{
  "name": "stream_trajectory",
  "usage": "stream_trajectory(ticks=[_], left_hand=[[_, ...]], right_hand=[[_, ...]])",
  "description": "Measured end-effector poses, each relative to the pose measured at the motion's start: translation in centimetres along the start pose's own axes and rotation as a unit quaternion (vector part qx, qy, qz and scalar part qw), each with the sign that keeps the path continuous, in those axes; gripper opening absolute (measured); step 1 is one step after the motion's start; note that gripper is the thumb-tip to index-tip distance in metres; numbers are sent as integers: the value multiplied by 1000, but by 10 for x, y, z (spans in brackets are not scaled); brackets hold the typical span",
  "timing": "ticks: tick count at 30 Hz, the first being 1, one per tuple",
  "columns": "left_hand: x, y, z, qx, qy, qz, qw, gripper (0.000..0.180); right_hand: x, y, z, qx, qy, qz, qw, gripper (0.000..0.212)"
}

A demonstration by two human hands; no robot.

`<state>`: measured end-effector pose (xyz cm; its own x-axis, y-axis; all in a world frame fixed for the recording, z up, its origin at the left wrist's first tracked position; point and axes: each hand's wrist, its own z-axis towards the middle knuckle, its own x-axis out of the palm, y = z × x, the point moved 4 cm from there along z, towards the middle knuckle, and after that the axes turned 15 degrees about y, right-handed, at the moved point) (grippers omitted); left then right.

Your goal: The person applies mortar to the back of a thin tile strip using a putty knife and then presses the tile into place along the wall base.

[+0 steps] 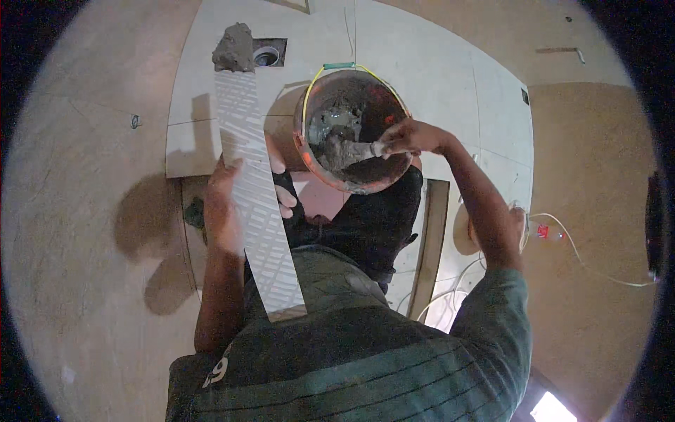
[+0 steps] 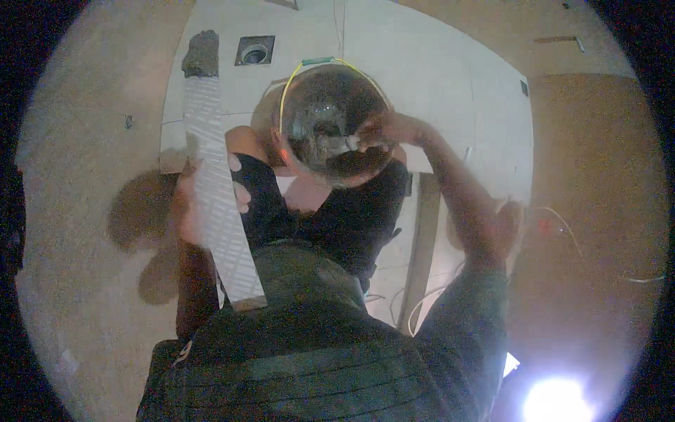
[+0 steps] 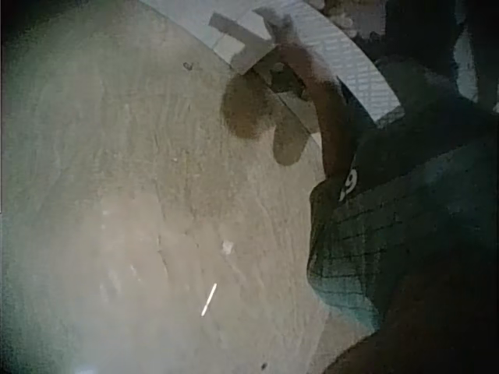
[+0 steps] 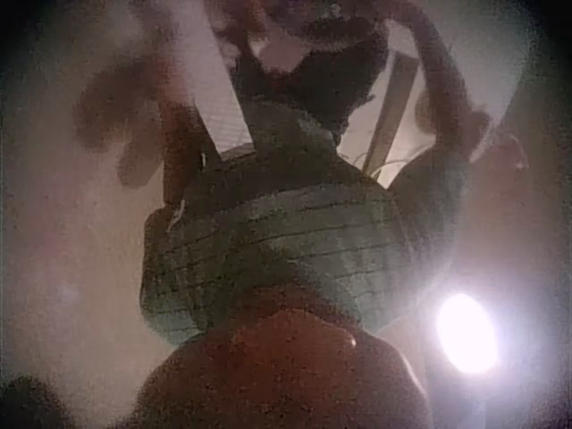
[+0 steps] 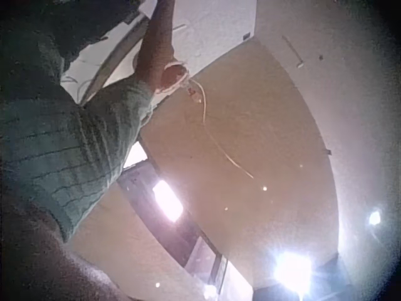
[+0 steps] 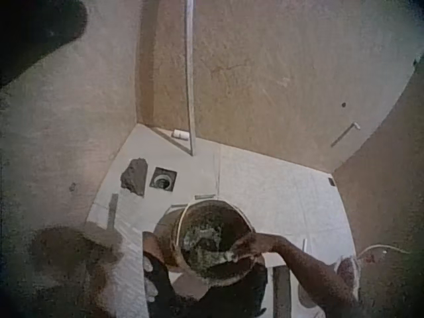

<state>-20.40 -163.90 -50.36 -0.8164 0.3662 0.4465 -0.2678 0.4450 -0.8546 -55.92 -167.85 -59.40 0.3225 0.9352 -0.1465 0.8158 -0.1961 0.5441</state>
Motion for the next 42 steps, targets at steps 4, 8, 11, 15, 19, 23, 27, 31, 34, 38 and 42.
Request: stream_trajectory(ticks=[4, 8, 11, 15, 19, 23, 27, 31, 34, 38, 42], left_hand=[[8, 11, 4, -21, -5, -86, 996, 49], [17, 11, 10, -53, -13, -96, 994, 52], [22, 5, 13, -49, 62, -74, 994, 44], [35, -8, 18, -30, 93, -72, 993, 40], [35, -6, 20, -8, 144, -66, 987, 50], [33, -19, 8, -17, 104, -62, 993, 49], [34, -24, 8, -16, 130, -95, 987, 46], [30, -14, 14, -16, 141, -80, 987, 45], [27, -9, 14, -8, 114, -73, 991, 43], [33, -18, 12, -6, 123, -86, 989, 43], [29, -17, 15, -20, 120, -53, 991, 42]], right_hand=[[20, -5, -28, -130, -119, 255, 951, 29], [51, 14, -36, -258, -230, 407, 846, 26], [61, 51, -39, -351, -253, 434, 790, 30], [55, 101, -25, -410, -404, 336, 745, 41], [37, 144, -5, -436, -532, 180, 703, 45], [40, 185, -5, -465, -602, 39, 648, 44], [39, 184, 12, -478, -610, 17, 632, 43], [35, 173, 25, -470, -637, 8, 611, 41], [36, 169, 28, -489, -621, -1, 613, 38], [43, 148, 32, -450, -616, -46, 645, 38], [53, 136, 34, -424, -604, -43, 673, 38]])
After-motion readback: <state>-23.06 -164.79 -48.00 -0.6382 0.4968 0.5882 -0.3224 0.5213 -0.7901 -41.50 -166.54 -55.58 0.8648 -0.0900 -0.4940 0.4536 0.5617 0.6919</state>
